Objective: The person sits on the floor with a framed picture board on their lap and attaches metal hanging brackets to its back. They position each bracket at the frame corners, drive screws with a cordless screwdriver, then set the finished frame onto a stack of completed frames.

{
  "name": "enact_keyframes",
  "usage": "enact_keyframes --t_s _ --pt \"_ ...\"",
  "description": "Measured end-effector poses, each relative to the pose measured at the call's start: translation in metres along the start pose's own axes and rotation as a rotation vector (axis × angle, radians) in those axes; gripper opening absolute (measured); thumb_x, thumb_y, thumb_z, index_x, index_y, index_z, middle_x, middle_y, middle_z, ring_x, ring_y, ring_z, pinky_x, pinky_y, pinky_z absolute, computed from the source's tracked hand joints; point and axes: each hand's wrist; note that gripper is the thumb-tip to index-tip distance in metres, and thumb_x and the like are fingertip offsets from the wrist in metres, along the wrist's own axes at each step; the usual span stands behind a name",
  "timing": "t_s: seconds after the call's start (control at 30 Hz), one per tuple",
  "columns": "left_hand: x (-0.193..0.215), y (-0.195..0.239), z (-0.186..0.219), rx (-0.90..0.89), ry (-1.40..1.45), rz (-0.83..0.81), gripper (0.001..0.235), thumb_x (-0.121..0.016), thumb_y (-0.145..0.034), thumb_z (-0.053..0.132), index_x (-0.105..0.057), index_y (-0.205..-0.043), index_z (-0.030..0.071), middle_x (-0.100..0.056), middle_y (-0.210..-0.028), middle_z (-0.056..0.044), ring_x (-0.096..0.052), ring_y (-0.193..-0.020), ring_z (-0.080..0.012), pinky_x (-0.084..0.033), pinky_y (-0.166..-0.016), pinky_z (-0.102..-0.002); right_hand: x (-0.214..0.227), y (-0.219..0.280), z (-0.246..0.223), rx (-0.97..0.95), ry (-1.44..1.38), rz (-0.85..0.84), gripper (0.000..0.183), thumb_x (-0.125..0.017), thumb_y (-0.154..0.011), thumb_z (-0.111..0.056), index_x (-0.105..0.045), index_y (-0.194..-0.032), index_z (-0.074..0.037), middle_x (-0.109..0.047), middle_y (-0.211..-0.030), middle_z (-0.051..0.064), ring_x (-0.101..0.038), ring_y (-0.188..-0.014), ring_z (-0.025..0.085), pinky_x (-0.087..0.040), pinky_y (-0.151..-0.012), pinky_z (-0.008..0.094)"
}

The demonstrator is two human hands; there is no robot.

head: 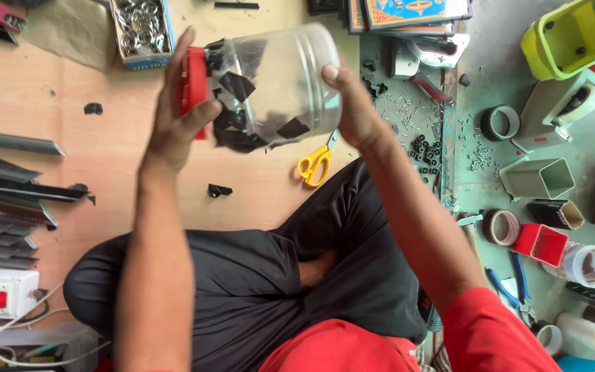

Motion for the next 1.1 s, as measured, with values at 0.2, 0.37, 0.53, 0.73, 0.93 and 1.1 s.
enact_keyframes --t_s 0.2,0.37,0.53,0.73,0.93,1.1 --pt "0.037 0.016 -0.005 -0.248 -0.190 -0.005 0.121 -0.076 -0.085 0.075 -0.019 -0.167 0.007 -0.031 -0.171 -0.015 -0.031 -0.162 -0.0248 -0.029 -0.138 -0.043 -0.042 -0.013 0.034 -0.017 -0.239 0.018 0.115 -0.067 -0.068 -0.077 -0.045 -0.149 0.002 -0.056 -0.133 0.027 -0.061 -0.123 0.044 -0.056 -0.098 0.061" --pt "0.034 0.022 -0.001 -0.133 -0.141 0.085 0.123 -0.077 -0.085 0.072 -0.017 -0.169 0.007 -0.036 -0.165 -0.017 -0.038 -0.157 -0.0282 -0.036 -0.134 -0.045 -0.076 -0.016 0.045 -0.042 -0.346 0.043 0.117 -0.064 -0.064 -0.080 -0.038 -0.150 -0.004 -0.052 -0.140 0.027 -0.056 -0.130 0.045 -0.055 -0.099 0.063" --pt "0.095 0.019 -0.025 -0.059 -0.244 0.144 0.110 -0.080 -0.087 0.058 -0.026 -0.167 0.005 -0.045 -0.154 -0.016 -0.049 -0.140 -0.0277 -0.047 -0.122 -0.042 -0.028 -0.058 0.092 -0.190 0.000 0.043 0.111 -0.050 -0.080 -0.083 -0.026 -0.159 -0.008 -0.040 -0.157 0.021 -0.043 -0.141 0.035 -0.042 -0.105 0.057" --pt "0.232 0.045 -0.078 -0.124 -0.935 0.262 0.081 -0.090 -0.097 0.028 -0.043 -0.150 -0.010 -0.058 -0.146 -0.025 -0.060 -0.131 -0.0310 -0.049 -0.117 -0.037 0.175 -0.071 0.036 -0.048 0.138 0.668 0.049 -0.059 -0.102 -0.036 -0.063 -0.138 -0.004 -0.074 -0.131 0.021 -0.072 -0.113 0.036 -0.060 -0.083 0.043" --pt "0.262 0.062 -0.127 0.331 -1.007 0.457 0.072 -0.085 -0.101 0.049 -0.065 -0.123 -0.017 -0.071 -0.113 -0.032 -0.072 -0.103 -0.0388 -0.055 -0.093 -0.048 0.346 -0.083 0.010 0.172 0.506 1.071 0.060 -0.072 -0.100 -0.043 -0.049 -0.139 -0.004 -0.062 -0.125 0.014 -0.067 -0.105 0.025 -0.060 -0.082 0.043" --pt "0.218 0.046 -0.083 0.087 -1.185 0.386 0.081 -0.092 -0.093 0.044 -0.058 -0.127 -0.021 -0.067 -0.118 -0.038 -0.069 -0.107 -0.0461 -0.055 -0.096 -0.050 0.347 -0.089 -0.008 -0.110 0.389 0.746 0.037 -0.067 -0.103 -0.037 -0.069 -0.124 -0.007 -0.072 -0.099 0.005 -0.069 -0.091 0.016 -0.056 -0.079 0.037"
Point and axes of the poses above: each hand's wrist, its own y-axis away from the middle knuckle, its own x-axis out of the back of the hand, z = x × y
